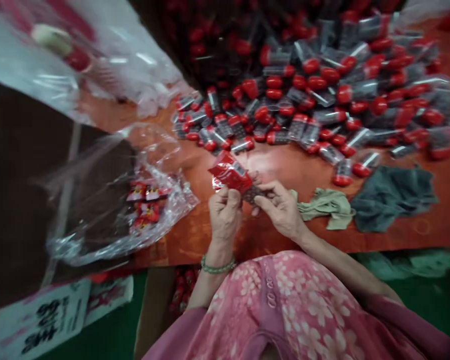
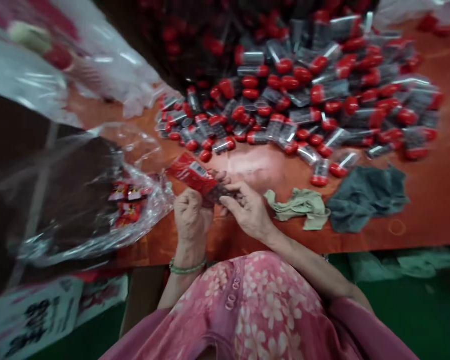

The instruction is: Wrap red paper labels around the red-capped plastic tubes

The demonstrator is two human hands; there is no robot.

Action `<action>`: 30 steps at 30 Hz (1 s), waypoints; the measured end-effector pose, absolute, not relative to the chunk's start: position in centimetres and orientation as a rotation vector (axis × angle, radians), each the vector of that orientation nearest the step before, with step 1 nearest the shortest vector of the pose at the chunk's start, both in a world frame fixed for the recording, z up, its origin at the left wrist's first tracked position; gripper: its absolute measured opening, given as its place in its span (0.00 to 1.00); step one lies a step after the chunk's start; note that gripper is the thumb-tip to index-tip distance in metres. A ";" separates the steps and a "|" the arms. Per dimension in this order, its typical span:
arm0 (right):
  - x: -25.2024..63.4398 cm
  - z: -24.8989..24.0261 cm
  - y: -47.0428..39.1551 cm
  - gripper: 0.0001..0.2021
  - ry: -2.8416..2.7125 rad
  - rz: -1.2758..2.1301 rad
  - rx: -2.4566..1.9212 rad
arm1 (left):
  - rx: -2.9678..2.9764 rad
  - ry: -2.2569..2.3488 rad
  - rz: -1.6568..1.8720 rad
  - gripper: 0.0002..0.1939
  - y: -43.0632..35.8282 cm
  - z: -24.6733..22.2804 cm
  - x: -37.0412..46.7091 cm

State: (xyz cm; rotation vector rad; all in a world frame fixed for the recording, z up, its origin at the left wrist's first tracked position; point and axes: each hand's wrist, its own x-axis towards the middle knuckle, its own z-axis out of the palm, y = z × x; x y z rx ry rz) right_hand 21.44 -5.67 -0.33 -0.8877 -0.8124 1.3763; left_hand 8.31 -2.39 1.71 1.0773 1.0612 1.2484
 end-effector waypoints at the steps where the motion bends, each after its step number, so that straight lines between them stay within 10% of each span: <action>1: 21.3 -0.3 -5.5 0.16 -0.795 1.409 -0.877 | 1.155 1.091 1.300 0.23 -2.5 1.4 7.9; 13: 19.5 -0.3 -4.4 0.14 -0.656 1.664 -0.826 | 2.393 1.369 1.447 0.11 -2.2 1.7 4.0; 30: 18.0 0.2 -4.1 0.12 -0.692 1.705 -0.847 | 2.385 1.410 1.357 0.06 -1.0 2.3 2.6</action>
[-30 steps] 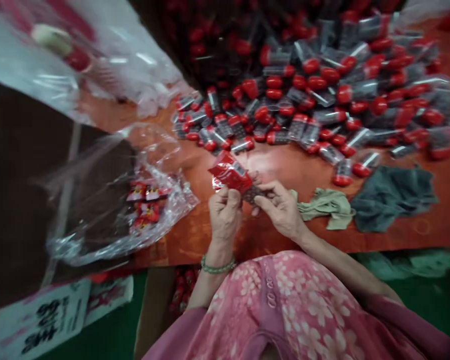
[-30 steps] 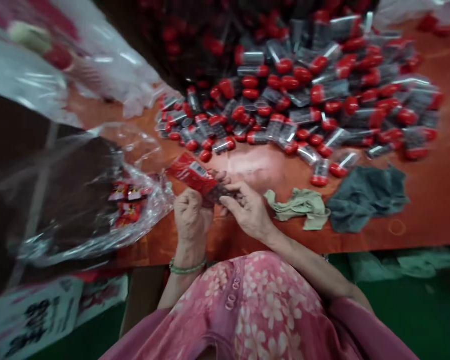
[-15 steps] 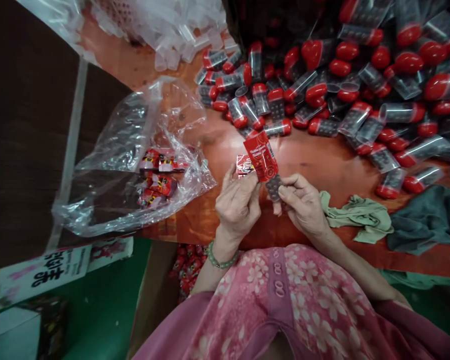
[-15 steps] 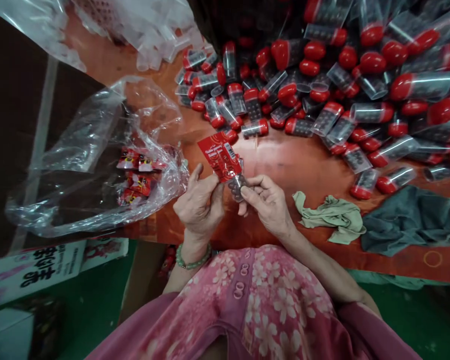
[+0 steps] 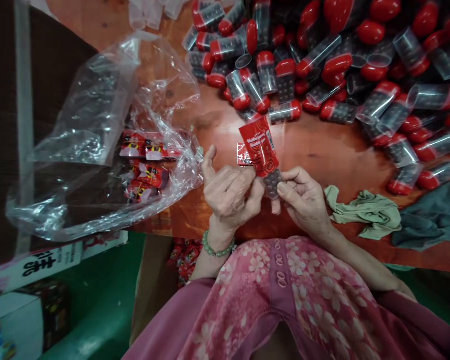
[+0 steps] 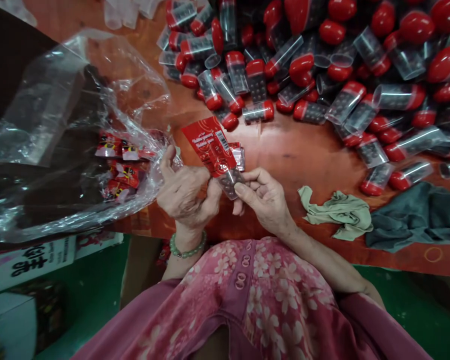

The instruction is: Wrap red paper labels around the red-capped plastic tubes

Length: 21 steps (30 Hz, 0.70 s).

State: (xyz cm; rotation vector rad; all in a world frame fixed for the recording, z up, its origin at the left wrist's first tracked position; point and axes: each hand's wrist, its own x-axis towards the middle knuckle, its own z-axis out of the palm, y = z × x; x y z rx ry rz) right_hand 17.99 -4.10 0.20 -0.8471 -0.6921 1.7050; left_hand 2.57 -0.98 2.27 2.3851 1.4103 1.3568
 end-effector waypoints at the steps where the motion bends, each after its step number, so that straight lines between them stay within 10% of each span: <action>1: 17.8 0.2 -4.1 0.12 -0.679 1.710 -0.861 | 2.405 1.381 1.344 0.07 -0.8 2.1 2.3; 21: 16.6 -0.1 -3.8 0.18 -0.495 1.738 -1.100 | 2.134 1.360 1.165 0.09 -0.4 -0.2 1.8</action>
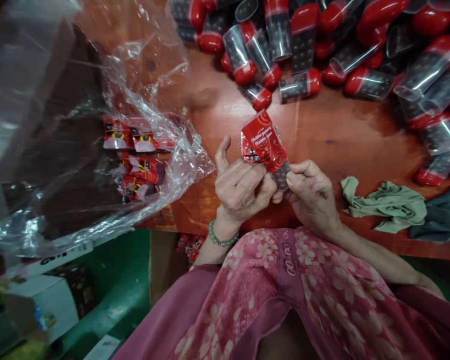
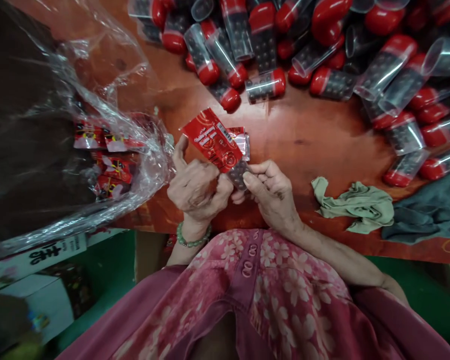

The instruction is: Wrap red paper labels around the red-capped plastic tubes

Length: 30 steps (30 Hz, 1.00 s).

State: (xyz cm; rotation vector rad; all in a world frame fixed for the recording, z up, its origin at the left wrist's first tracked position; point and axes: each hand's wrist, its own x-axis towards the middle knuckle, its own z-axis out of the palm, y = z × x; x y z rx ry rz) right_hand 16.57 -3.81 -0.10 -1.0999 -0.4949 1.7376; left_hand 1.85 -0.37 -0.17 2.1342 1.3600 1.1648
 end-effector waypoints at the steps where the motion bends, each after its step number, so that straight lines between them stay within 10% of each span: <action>1: 16.5 -0.2 -3.7 0.18 -0.477 1.753 -1.093 | 2.156 1.335 1.189 0.09 -0.5 -0.3 1.9; 8: 16.9 -0.4 -3.5 0.12 -0.606 1.694 -1.043 | 1.954 1.196 1.156 0.04 -1.5 -0.4 0.4; 13: 17.0 0.0 -3.0 0.12 -0.886 1.544 -1.135 | 1.164 1.100 1.155 0.35 -0.8 0.5 -0.2; 19: 16.6 -0.6 -2.9 0.10 -1.193 1.417 -1.183 | 0.701 1.035 1.070 0.21 0.1 1.4 2.2; 30: 16.7 -1.3 -2.2 0.08 -1.609 0.788 -1.261 | 0.593 1.105 1.170 0.28 0.3 0.8 3.4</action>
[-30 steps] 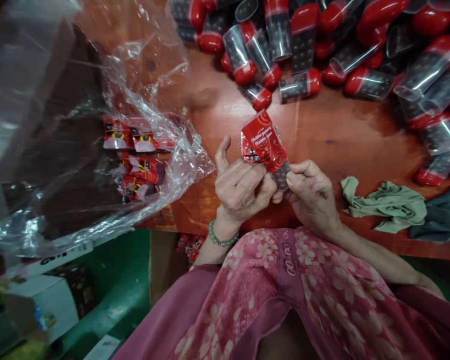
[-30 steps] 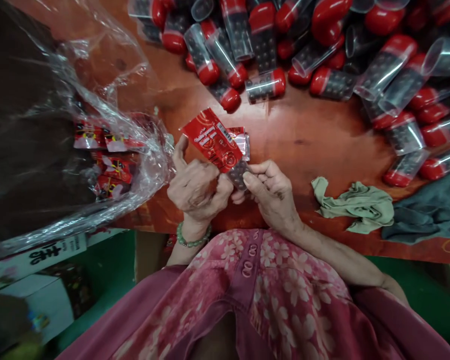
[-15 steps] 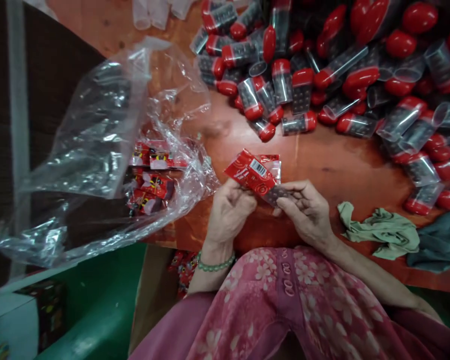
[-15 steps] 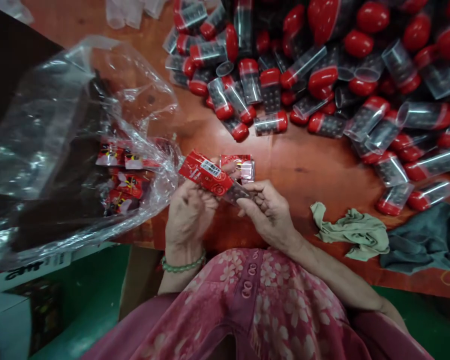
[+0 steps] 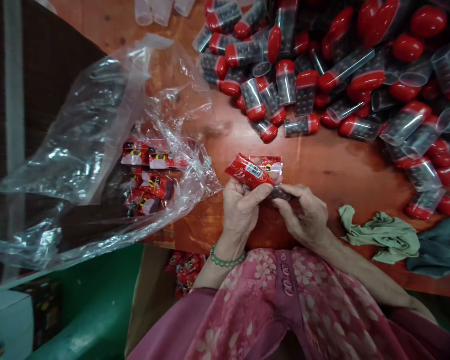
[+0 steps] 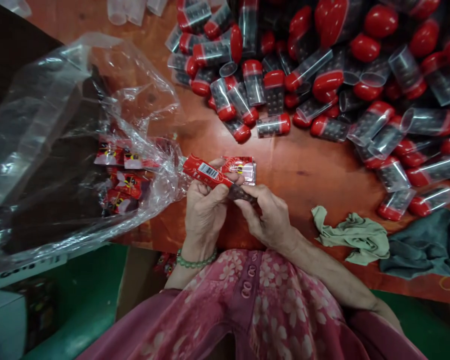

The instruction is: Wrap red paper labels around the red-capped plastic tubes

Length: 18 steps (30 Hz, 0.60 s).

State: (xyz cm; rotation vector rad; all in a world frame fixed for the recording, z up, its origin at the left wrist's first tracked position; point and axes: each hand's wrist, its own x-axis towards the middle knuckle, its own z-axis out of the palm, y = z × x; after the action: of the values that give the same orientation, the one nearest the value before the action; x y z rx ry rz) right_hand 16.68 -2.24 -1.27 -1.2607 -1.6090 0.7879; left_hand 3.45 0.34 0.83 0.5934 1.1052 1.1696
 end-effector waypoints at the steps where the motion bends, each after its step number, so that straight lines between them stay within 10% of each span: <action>1: 16.7 -1.4 -2.2 0.08 -1.613 0.757 -1.243 | 0.588 1.118 1.172 0.27 0.5 0.7 3.4; 12: 17.6 -2.5 -1.4 0.13 -1.029 1.591 -1.052 | 0.648 1.086 1.116 0.21 0.6 0.4 3.9; 18: 17.6 -3.1 -2.0 0.14 -1.001 1.505 -1.097 | 0.665 1.186 1.216 0.19 0.2 0.2 5.1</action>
State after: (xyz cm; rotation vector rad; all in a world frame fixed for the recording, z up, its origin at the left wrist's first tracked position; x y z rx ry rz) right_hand 17.63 -2.00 -3.09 -1.0965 -1.0005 1.5054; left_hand 5.07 0.18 0.16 0.6653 1.1859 1.2164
